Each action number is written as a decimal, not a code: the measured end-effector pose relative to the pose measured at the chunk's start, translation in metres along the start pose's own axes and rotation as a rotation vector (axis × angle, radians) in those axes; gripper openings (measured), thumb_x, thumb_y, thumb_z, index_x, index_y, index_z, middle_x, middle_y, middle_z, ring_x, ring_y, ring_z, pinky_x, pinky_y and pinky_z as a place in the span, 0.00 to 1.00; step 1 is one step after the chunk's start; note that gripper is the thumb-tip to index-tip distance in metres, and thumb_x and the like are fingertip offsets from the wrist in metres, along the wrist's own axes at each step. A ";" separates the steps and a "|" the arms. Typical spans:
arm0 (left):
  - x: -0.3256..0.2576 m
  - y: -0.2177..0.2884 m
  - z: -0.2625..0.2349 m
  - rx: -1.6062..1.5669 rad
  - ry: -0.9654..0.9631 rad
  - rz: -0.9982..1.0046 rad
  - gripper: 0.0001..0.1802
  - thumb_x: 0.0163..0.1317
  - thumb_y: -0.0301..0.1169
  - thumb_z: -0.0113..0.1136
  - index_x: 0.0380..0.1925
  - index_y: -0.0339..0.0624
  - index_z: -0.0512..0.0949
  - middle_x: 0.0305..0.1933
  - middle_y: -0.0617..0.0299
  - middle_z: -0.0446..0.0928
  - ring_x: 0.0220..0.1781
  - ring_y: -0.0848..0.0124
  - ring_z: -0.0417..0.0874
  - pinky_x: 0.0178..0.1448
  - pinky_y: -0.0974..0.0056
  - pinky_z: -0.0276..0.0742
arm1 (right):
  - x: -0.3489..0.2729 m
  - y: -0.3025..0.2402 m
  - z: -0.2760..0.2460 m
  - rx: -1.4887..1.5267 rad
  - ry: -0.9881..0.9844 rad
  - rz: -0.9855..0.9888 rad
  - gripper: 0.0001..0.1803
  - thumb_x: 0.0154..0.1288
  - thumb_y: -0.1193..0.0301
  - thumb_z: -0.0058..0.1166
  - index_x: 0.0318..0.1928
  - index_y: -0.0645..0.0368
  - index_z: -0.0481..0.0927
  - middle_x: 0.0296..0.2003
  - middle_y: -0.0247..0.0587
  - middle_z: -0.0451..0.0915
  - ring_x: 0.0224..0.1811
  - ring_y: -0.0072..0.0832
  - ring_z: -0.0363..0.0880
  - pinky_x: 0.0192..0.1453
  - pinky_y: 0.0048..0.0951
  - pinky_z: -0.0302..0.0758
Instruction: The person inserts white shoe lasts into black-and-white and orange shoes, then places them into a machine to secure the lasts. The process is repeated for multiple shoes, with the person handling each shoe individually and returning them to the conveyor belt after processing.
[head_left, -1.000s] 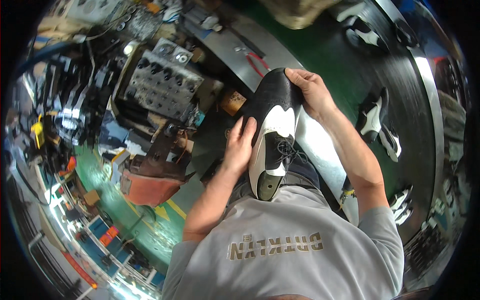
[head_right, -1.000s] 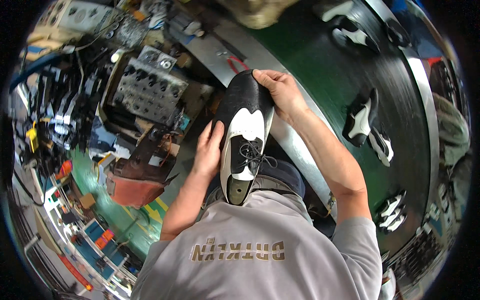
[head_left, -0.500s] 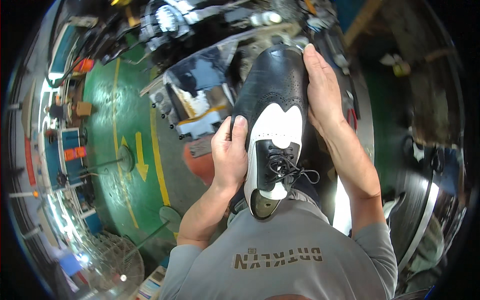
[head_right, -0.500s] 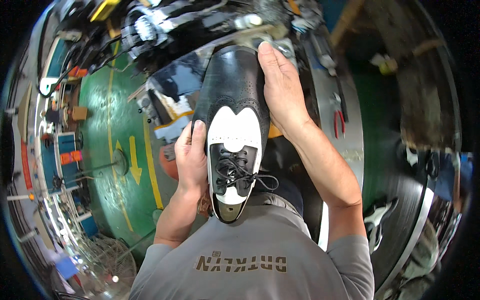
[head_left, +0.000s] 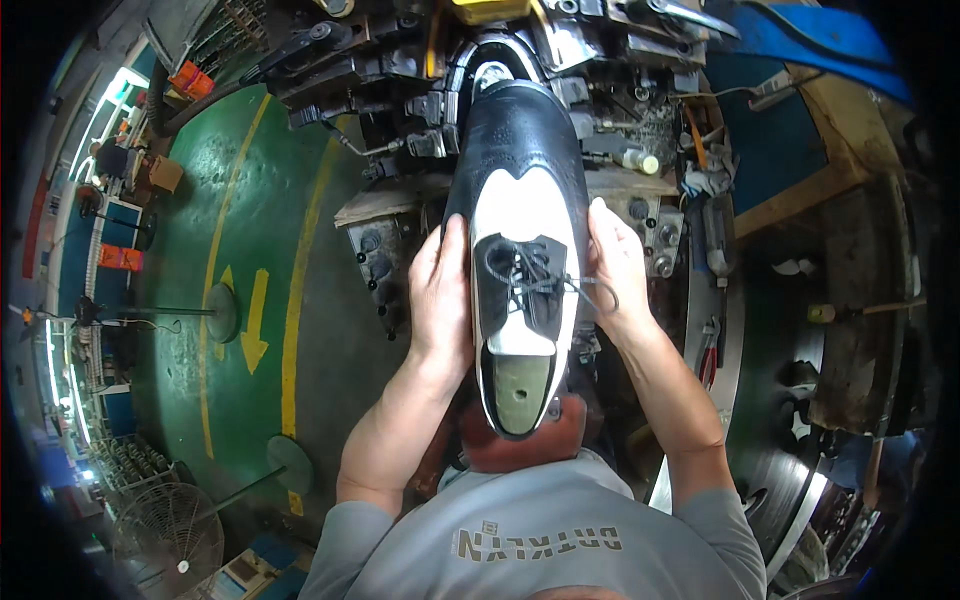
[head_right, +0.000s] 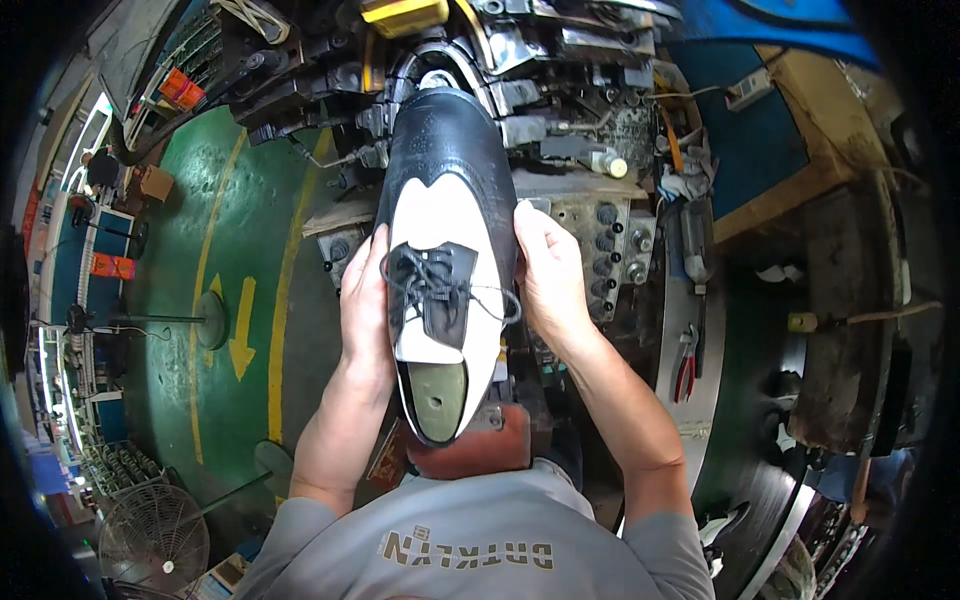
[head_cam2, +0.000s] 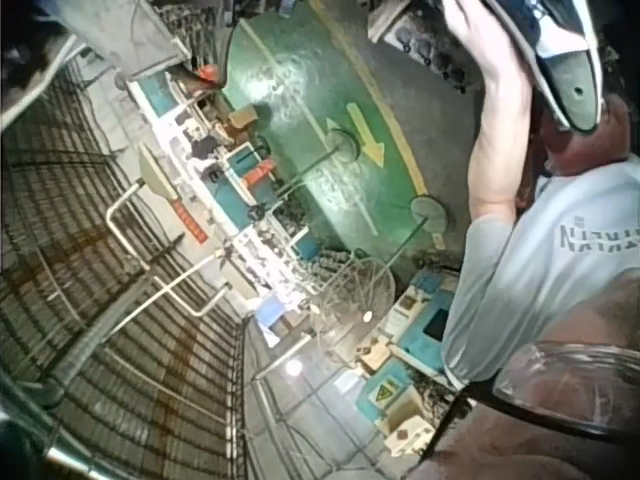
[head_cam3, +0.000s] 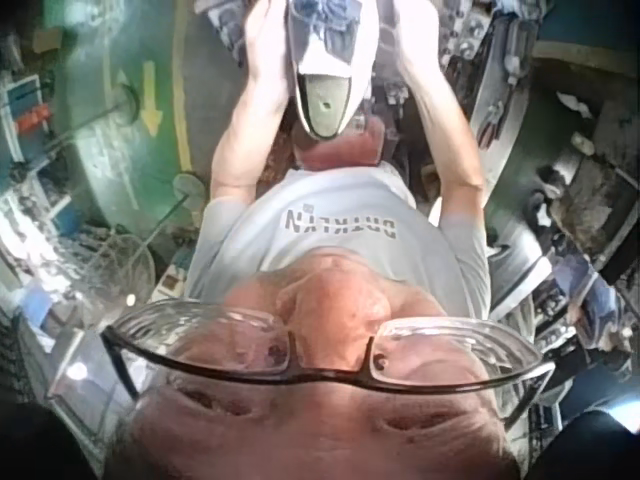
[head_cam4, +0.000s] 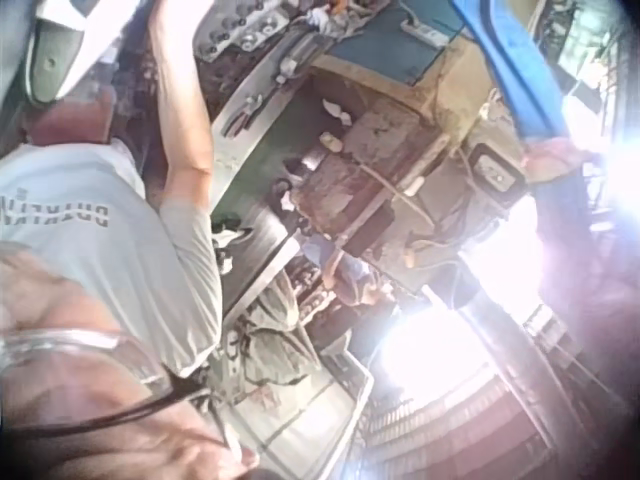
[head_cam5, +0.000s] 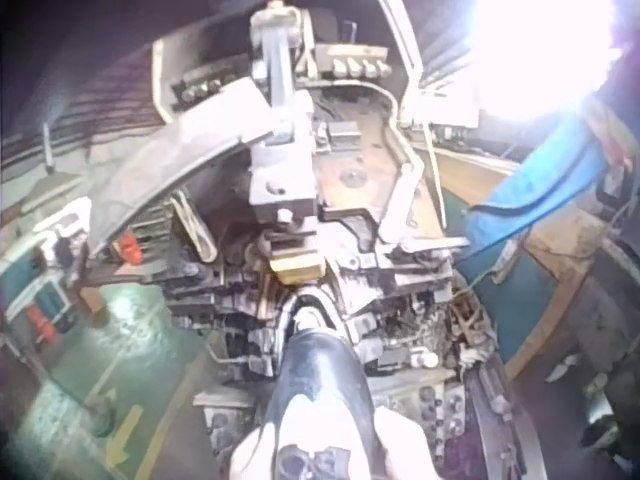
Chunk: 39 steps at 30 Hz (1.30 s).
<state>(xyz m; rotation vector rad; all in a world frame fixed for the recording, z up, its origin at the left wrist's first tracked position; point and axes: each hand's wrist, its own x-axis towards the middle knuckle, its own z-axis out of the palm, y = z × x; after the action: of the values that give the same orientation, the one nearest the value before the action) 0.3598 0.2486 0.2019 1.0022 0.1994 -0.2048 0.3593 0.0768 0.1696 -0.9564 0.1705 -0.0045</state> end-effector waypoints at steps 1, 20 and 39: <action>0.011 0.003 -0.001 -0.012 -0.010 -0.003 0.18 0.77 0.36 0.40 0.52 0.33 0.73 0.45 0.54 0.81 0.40 0.68 0.86 0.47 0.64 0.85 | 0.008 0.000 0.003 0.007 -0.004 0.007 0.15 0.77 0.61 0.46 0.40 0.60 0.79 0.36 0.30 0.81 0.34 0.12 0.75 0.40 0.20 0.72; 0.109 -0.002 -0.005 -0.086 0.054 0.101 0.16 0.76 0.38 0.47 0.47 0.35 0.77 0.39 0.62 0.80 0.36 0.77 0.80 0.40 0.70 0.79 | 0.090 0.023 0.025 0.388 0.155 0.031 0.11 0.77 0.69 0.44 0.44 0.65 0.75 0.38 0.43 0.81 0.37 0.27 0.81 0.44 0.30 0.81; 0.113 -0.006 -0.007 -0.155 0.112 0.014 0.19 0.74 0.40 0.50 0.47 0.32 0.77 0.41 0.58 0.81 0.38 0.72 0.82 0.44 0.67 0.80 | 0.096 0.034 0.017 0.436 0.140 0.062 0.11 0.76 0.67 0.45 0.44 0.64 0.74 0.39 0.44 0.81 0.38 0.29 0.82 0.46 0.31 0.81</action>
<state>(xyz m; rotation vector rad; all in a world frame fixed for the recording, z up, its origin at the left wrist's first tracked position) 0.4661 0.2421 0.1644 0.8612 0.3062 -0.1185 0.4537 0.1027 0.1384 -0.5154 0.3145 -0.0497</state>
